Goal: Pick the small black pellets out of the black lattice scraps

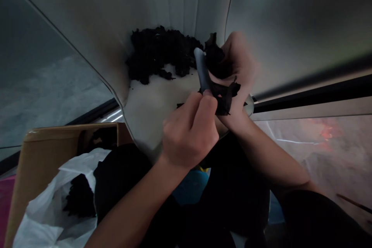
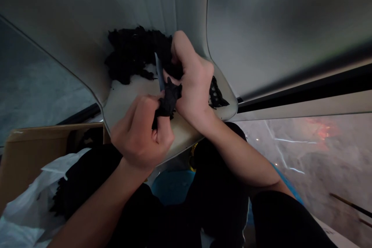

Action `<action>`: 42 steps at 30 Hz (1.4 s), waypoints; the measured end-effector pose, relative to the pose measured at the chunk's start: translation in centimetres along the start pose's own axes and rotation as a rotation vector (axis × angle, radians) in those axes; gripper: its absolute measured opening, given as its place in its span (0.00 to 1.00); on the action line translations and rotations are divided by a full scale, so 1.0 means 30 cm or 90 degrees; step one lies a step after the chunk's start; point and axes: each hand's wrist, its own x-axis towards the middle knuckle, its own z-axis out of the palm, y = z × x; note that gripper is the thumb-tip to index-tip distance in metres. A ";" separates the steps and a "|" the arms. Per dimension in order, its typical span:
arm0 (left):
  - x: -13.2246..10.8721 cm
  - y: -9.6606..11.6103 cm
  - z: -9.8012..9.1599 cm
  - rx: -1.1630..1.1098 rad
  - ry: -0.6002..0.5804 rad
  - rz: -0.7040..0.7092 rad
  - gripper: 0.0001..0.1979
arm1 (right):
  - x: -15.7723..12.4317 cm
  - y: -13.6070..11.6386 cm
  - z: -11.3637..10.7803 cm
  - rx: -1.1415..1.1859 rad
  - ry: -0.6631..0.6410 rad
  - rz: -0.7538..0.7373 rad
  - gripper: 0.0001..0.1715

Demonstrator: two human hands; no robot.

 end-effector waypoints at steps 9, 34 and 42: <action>-0.037 -0.016 0.032 -0.003 -0.007 -0.014 0.10 | 0.004 0.028 0.042 0.024 -0.032 -0.019 0.28; 0.058 -0.286 0.069 -0.526 0.067 -0.584 0.23 | 0.171 0.345 0.222 0.342 -0.135 0.304 0.53; 0.148 -0.308 0.028 -0.573 0.002 -0.650 0.18 | 0.210 0.153 0.042 0.610 -0.181 0.570 0.30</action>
